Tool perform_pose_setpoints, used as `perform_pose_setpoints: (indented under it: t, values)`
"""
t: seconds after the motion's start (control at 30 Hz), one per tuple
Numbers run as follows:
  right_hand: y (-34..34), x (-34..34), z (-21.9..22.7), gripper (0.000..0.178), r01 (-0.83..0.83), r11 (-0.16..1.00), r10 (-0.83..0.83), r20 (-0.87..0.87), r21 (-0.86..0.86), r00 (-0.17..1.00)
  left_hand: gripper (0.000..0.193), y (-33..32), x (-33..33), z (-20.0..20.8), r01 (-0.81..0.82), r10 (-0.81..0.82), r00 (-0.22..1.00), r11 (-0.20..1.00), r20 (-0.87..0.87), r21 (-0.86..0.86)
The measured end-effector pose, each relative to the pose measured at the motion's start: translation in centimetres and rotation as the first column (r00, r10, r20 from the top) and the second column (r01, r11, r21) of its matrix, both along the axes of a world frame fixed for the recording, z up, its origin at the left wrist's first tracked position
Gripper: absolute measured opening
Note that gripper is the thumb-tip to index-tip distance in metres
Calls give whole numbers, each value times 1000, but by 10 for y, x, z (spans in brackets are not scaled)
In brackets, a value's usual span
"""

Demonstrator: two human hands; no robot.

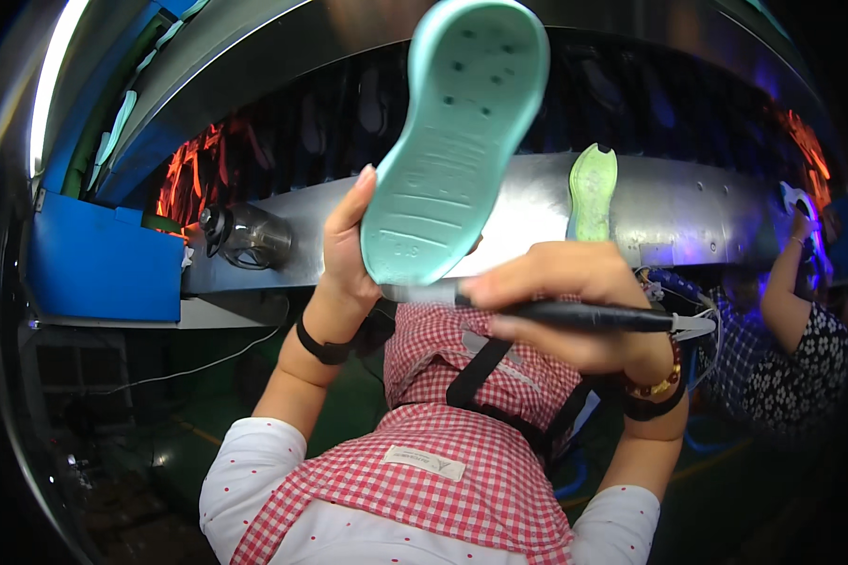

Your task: Applying glue to the bottom of shoe insoles using a brush at a manufacturing station.

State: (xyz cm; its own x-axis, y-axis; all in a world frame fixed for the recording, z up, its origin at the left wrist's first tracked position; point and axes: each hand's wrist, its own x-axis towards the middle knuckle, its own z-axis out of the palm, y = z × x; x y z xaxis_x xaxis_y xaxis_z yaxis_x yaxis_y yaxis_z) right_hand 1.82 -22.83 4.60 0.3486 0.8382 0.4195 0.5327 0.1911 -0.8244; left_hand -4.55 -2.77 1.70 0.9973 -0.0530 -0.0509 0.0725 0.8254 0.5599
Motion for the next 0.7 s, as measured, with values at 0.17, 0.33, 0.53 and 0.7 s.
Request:
perform_pose_setpoints:
  t: [0.17,0.33,0.53,0.7]
  values:
    - [-6,8,4,19,-182,966,188,16,-185,982,42,6,-1,1,200,-182,974,971,-134,129]
    - [-4,15,1,20,-182,973,205,167,-140,964,41,6,0,2,379,-327,906,909,-271,171]
    - [-15,13,19,19,-133,909,287,362,-394,887,38,17,-7,-4,454,-381,851,880,-362,141]
    - [-21,17,16,17,-75,853,323,410,-517,853,40,16,-11,-2,446,-325,864,848,-385,285]
